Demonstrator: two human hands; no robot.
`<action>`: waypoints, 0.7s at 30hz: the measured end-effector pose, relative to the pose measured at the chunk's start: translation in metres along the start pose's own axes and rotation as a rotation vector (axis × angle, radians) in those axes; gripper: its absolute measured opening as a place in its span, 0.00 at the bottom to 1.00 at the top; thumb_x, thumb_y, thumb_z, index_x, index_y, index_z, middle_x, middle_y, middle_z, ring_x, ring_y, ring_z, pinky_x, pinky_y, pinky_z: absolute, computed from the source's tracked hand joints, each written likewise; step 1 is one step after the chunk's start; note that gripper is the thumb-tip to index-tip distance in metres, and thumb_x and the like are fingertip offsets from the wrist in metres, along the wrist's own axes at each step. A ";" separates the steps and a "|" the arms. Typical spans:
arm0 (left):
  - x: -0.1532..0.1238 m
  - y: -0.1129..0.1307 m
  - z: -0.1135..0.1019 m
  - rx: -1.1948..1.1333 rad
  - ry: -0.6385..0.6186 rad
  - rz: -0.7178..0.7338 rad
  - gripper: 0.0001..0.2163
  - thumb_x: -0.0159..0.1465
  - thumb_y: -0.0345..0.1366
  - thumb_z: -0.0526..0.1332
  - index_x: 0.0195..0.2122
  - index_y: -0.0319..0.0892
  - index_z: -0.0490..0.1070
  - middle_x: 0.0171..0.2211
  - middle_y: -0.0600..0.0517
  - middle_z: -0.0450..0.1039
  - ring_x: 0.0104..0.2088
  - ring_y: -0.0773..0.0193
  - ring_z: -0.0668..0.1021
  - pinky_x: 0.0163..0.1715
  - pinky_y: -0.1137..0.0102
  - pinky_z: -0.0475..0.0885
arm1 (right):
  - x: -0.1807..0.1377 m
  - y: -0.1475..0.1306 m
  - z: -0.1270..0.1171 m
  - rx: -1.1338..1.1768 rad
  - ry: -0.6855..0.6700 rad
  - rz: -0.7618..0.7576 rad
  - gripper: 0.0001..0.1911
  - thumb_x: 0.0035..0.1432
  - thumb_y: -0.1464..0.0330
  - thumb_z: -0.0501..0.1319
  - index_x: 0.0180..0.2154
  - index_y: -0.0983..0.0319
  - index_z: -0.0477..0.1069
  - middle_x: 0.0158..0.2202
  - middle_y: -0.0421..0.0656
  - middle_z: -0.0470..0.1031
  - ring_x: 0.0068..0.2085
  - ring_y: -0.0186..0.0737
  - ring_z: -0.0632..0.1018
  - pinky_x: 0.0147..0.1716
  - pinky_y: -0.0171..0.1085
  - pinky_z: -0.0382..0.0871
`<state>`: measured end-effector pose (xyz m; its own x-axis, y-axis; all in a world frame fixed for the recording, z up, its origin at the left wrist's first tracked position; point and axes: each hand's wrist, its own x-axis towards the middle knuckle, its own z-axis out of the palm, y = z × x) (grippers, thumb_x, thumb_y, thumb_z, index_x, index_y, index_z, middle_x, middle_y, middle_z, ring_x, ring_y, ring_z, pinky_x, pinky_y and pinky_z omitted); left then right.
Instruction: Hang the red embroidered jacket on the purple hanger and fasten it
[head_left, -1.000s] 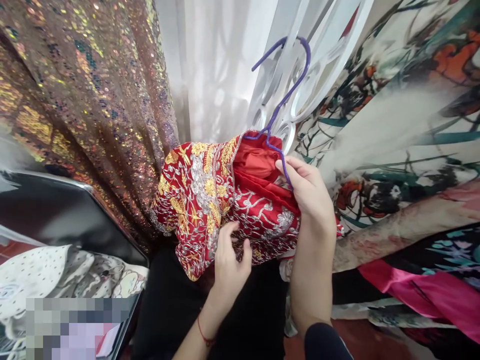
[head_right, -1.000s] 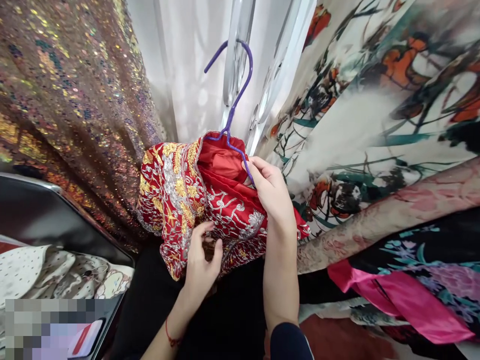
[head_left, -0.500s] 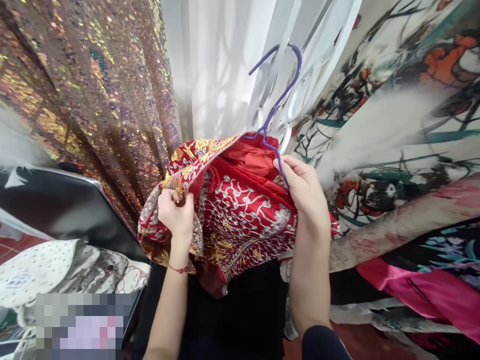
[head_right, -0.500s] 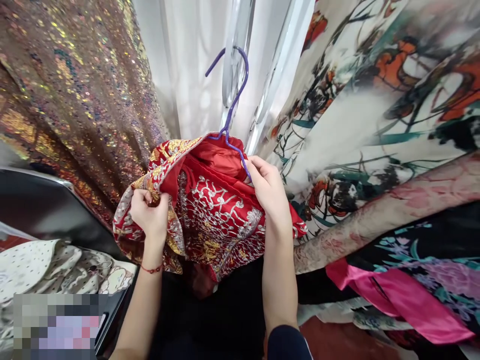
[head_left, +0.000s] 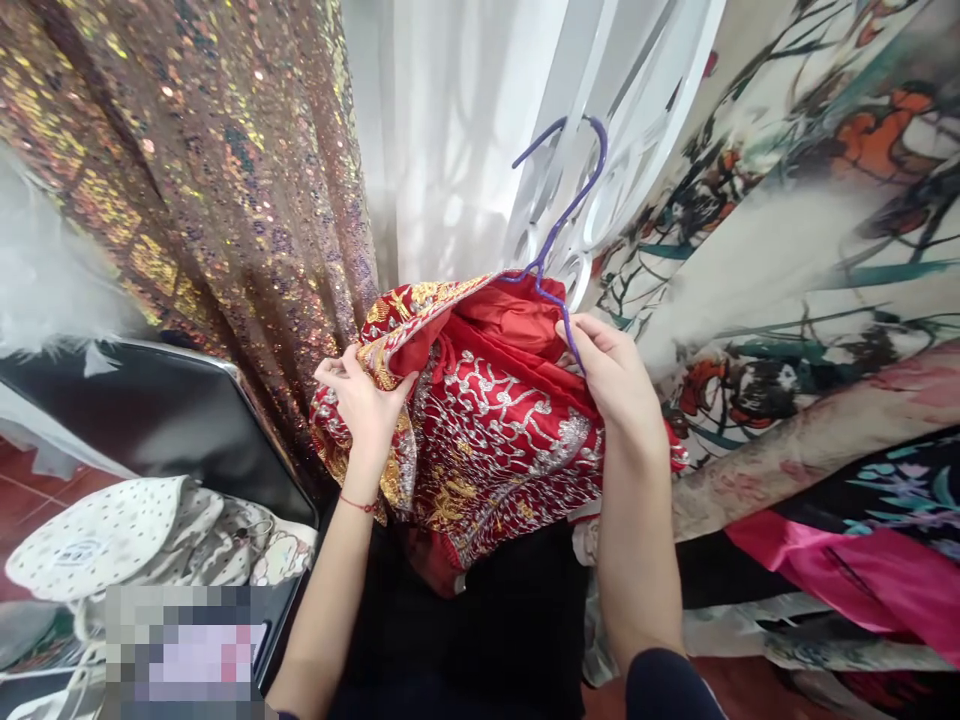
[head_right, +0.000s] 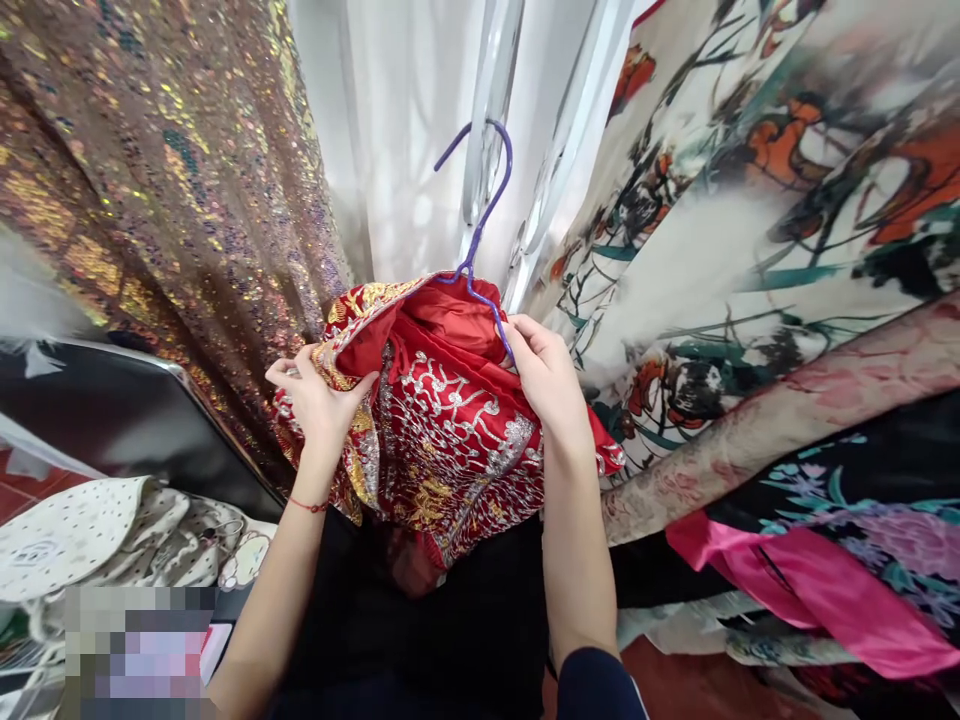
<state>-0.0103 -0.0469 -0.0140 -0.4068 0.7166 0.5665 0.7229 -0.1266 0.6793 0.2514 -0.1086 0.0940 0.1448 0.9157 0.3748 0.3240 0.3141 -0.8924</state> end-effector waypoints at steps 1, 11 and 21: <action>0.003 0.000 0.002 0.029 -0.017 0.004 0.35 0.50 0.46 0.74 0.55 0.39 0.63 0.58 0.34 0.56 0.55 0.42 0.73 0.44 0.56 0.75 | 0.000 0.000 0.001 0.010 -0.002 -0.003 0.16 0.59 0.52 0.61 0.31 0.58 0.69 0.27 0.37 0.61 0.26 0.32 0.61 0.26 0.34 0.56; 0.073 -0.004 -0.051 0.034 0.171 0.217 0.05 0.56 0.30 0.59 0.34 0.43 0.66 0.35 0.49 0.70 0.37 0.57 0.75 0.40 0.64 0.69 | -0.003 -0.008 -0.004 0.046 -0.027 0.053 0.17 0.55 0.52 0.64 0.28 0.58 0.69 0.23 0.35 0.64 0.24 0.32 0.62 0.23 0.33 0.56; 0.141 0.029 -0.052 0.129 -0.346 0.420 0.17 0.53 0.29 0.64 0.45 0.39 0.70 0.48 0.41 0.74 0.49 0.51 0.77 0.49 0.62 0.71 | -0.017 -0.006 -0.038 -0.165 0.070 -0.023 0.19 0.52 0.49 0.65 0.28 0.58 0.72 0.25 0.38 0.73 0.27 0.36 0.70 0.30 0.36 0.65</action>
<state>-0.0760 0.0147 0.1100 0.1218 0.8089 0.5752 0.8546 -0.3802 0.3537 0.2829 -0.1358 0.1025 0.1983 0.8872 0.4165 0.4762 0.2842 -0.8321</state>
